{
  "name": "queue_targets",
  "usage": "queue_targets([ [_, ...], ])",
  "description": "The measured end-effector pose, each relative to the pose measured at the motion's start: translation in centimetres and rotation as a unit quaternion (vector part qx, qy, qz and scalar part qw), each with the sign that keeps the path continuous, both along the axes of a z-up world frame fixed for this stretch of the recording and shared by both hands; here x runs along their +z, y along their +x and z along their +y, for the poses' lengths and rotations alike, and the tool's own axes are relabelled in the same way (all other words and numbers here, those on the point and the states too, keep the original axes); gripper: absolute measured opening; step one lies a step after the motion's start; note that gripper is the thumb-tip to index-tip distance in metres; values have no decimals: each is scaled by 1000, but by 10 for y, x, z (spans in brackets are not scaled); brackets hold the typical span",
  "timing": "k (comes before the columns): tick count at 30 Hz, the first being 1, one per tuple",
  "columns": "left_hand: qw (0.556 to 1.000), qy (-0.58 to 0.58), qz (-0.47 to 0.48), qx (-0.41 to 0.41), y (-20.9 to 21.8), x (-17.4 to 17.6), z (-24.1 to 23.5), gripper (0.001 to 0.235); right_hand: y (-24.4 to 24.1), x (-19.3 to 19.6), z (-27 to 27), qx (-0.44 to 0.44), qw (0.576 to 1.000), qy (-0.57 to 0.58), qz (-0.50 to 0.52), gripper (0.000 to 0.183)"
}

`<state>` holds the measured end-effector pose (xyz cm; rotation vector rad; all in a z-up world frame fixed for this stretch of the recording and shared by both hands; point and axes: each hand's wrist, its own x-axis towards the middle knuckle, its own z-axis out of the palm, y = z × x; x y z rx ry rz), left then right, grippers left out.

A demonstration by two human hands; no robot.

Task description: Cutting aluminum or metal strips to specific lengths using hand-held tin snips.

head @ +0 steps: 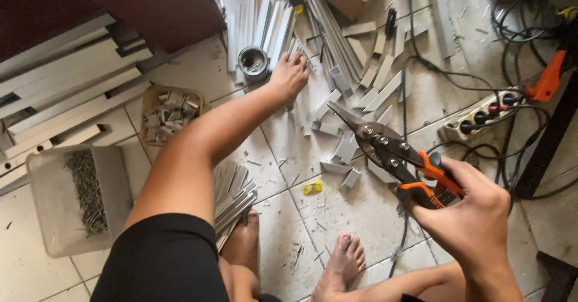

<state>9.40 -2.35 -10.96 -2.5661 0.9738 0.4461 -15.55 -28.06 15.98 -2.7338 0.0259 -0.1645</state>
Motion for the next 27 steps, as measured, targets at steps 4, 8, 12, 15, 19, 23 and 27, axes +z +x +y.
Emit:
queue_targets([
  [4,998,-46,36,22,6,-10,4,140,6,2,-3,-3,1000,4,25,53],
  [8,997,-80,14,0,11,-22,7,135,6,6,-2,-4,999,9,38,49],
  [12,994,-93,53,4,0,-12,11,150,2,4,-8,6,1000,-2,29,52],
  [15,996,-83,24,-19,-8,26,7,129,1,7,-7,-4,1000,10,25,51],
  [19,804,-419,298,299,-29,80,12,15,-1,9,-7,-5,1000,16,24,51],
  [23,846,-448,247,150,-57,109,29,12,-7,5,-9,3,1000,-7,5,56],
  [27,839,-480,228,118,-84,92,35,9,-5,12,1,9,1000,-4,12,56],
])
